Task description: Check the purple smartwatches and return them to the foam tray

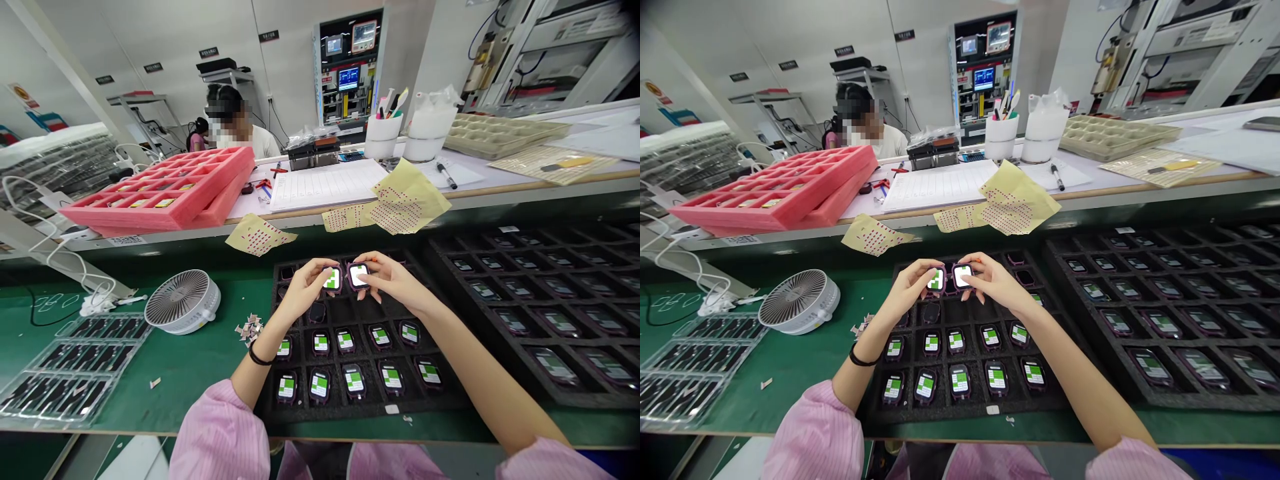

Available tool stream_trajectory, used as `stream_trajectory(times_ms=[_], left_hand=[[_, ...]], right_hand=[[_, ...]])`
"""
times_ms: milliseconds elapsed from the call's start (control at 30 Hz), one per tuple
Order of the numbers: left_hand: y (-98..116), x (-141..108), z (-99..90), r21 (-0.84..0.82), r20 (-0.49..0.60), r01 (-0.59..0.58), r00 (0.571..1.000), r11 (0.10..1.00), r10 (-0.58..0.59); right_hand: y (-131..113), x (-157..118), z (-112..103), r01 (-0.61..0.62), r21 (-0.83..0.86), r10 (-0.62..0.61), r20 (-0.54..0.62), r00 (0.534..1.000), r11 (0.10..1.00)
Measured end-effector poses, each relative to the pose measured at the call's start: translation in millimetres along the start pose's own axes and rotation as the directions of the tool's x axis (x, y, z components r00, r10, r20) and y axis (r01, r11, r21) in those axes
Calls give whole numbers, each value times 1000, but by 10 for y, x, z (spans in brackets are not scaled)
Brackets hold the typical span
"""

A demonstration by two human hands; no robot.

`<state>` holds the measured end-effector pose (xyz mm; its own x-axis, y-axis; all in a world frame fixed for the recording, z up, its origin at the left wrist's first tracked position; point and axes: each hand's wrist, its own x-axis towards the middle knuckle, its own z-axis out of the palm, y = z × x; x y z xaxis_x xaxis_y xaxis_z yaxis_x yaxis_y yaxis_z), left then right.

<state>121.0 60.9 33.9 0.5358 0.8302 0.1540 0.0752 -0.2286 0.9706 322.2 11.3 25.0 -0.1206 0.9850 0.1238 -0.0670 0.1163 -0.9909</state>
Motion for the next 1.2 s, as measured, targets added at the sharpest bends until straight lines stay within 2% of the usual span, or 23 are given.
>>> stream_trajectory(times_ms=[167, 433, 567, 767, 900, 1033, 1200], left_hand=[[-25, -7, -8, -31, 49, -58, 997, 998, 59], [-8, -11, -5, 8, 47, -45, 998, 999, 44], [-5, -13, 3, -38, 65, -51, 996, 998, 53], [-24, -4, 10, -15, 42, -63, 997, 998, 63], [-36, 5, 14, -5, 36, -82, 996, 997, 82], [-21, 6, 5, 22, 15, -36, 999, 999, 36], [-28, 9, -12, 64, 9, -35, 999, 997, 35]], right_hand=[[6, -3, -13, 17, -13, -17, 24, 1000, 1000], [49, 16, 10, -6, -2, 6, -26, 1000, 1000], [38, 16, 7, 0, 6, 0, -15, 1000, 1000], [20, 13, 16, -1, 15, 1, 0, 1000, 1000], [23, 12, 24, -1, 4, 1, -19, 1000, 1000], [11, 7, 27, -14, 19, 15, -33, 999, 1000], [-8, -8, 43, -37, 24, 39, -109, 993, 999]])
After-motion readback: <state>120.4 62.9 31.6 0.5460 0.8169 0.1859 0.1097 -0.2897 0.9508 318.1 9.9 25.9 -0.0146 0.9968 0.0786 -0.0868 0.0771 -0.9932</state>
